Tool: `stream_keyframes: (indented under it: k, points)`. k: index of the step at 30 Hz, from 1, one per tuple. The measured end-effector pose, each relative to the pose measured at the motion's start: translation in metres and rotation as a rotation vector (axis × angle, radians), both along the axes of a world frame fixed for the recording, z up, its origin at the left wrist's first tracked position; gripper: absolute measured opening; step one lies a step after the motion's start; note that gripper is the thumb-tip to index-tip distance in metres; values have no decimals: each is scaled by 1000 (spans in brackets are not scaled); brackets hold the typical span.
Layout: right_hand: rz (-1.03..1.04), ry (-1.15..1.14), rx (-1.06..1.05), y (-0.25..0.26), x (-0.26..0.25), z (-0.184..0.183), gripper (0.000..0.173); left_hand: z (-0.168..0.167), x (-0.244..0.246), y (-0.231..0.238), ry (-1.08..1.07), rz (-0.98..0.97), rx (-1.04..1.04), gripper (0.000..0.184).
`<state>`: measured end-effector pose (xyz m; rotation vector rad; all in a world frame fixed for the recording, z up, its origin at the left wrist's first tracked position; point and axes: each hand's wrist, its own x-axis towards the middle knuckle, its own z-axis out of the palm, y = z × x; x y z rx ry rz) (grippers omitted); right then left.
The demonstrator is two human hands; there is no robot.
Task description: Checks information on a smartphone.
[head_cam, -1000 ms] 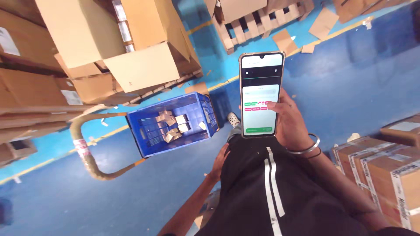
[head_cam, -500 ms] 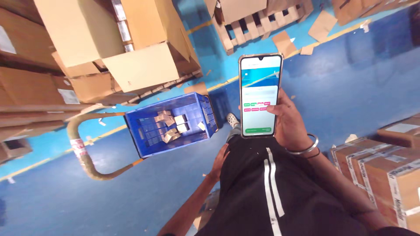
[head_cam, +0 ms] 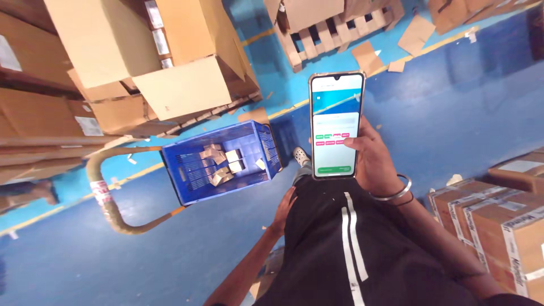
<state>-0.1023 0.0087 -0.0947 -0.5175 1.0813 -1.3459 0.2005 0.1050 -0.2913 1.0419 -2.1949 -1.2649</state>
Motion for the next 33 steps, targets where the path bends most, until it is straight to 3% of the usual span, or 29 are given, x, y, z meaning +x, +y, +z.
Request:
stream_keyframes:
  k: [15, 26, 33]
  points:
    - [13, -21, -5, 6, 3, -3, 48, -1, 1, 7, -16, 21, -15, 43]
    - [14, 24, 28, 9, 5, -2, 49, 2, 0, 11, -55, 58, 125, 45]
    - [37, 29, 5, 9, 5, -4, 47, 4, 2, 13, -35, 45, 77, 45]
